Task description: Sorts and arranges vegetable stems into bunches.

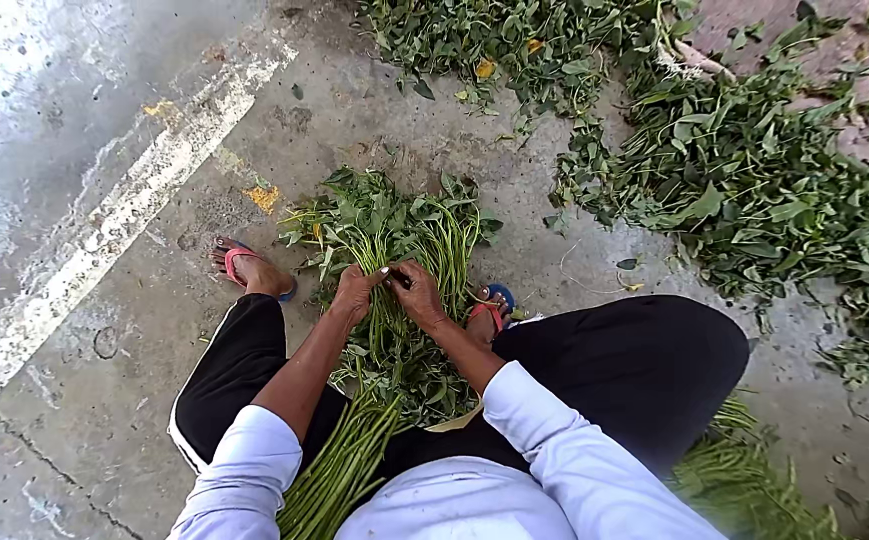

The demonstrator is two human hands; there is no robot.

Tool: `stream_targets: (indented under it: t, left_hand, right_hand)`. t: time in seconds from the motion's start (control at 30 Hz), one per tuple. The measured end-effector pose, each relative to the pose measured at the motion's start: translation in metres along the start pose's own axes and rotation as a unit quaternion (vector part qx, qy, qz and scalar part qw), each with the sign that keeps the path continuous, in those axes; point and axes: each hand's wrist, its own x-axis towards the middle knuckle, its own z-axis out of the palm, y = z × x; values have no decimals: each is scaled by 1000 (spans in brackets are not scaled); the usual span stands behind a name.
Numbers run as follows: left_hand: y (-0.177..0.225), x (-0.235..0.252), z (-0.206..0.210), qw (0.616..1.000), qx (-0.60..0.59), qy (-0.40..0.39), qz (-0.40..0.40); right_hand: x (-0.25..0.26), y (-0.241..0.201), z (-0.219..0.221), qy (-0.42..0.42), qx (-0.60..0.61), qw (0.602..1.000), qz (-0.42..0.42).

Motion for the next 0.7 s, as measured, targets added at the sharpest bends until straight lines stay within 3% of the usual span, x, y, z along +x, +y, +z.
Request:
stream_targets:
  t: [0.1,0.23,0.33,0.4,0.43,0.5,0.57,0.63,0.7]
  left_hand:
    - [3,2,-4,997,69,5,29]
    - [4,4,-3,988,114,-107,10]
    - [8,0,-1,974,78,-207,-50]
    - [10,-1,-2,972,36,-215,-82]
    - [10,0,-3,975,19,-205,-89]
    - [8,3,-4,983,0,-166,-82]
    - [9,6,-4,990,-13,-124,-69]
    - [11,7,-2,995,-28,-78,-61]
    - [11,7,-2,996,-44,-50,-56]
  right_hand:
    - [7,4,-14,-67,27,996,47]
    - [41,8,-27,3,120,985,126]
    - [60,-1,-32,-55,128,986,94]
    - [69,1,-39,-122,139,980,76]
    - [73,7,-45,-114,123,983,79]
    - [76,32,-59,-19,38,992,116]
    - [76,68,-77,84,-36,974,208]
    - [70,103,-91,153,-36,937,313]
    - [63,127,-97,164,4,914,370]
